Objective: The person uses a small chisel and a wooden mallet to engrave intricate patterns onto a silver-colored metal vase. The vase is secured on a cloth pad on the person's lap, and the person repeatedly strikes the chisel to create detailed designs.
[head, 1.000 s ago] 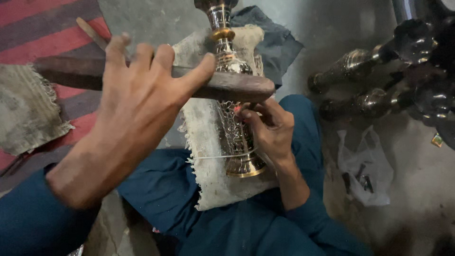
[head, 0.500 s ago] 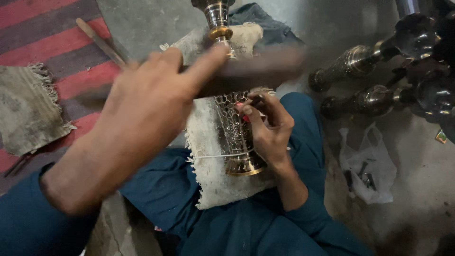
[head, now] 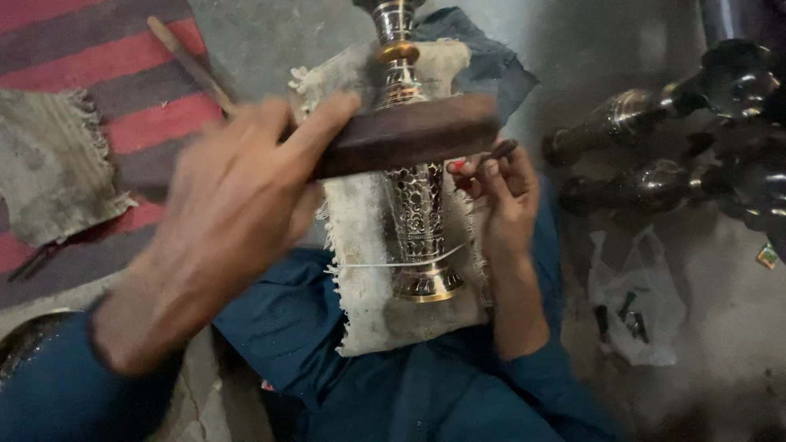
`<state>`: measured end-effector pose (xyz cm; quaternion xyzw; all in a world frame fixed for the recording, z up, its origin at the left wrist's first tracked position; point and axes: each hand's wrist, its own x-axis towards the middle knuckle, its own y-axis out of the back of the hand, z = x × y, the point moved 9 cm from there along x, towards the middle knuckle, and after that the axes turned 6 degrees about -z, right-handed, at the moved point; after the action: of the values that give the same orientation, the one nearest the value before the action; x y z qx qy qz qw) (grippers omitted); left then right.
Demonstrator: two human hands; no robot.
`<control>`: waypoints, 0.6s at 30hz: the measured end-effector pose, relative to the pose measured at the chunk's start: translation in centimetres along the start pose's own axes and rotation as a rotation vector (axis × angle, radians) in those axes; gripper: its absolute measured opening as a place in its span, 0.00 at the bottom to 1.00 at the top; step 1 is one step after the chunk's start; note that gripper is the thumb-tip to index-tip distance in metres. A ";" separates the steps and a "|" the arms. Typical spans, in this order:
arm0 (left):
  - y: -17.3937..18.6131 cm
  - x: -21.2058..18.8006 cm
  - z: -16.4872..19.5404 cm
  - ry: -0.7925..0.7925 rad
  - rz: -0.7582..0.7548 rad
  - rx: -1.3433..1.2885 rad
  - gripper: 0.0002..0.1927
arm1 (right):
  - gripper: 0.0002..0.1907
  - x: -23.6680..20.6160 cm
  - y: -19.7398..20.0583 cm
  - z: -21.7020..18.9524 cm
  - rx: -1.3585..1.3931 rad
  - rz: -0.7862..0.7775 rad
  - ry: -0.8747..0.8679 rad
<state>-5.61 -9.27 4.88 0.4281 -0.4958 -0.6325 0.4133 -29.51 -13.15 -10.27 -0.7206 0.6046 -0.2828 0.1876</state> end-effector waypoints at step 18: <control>-13.6 -7.8 -4.1 0.358 0.365 -0.918 0.28 | 0.16 3.7 -8.4 -0.8 -0.773 -1.000 0.020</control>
<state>-0.79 -0.68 -8.05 0.2111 -0.1558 -0.6192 0.7401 -23.15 -15.07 -3.80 -0.9291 0.2548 -0.1040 -0.2469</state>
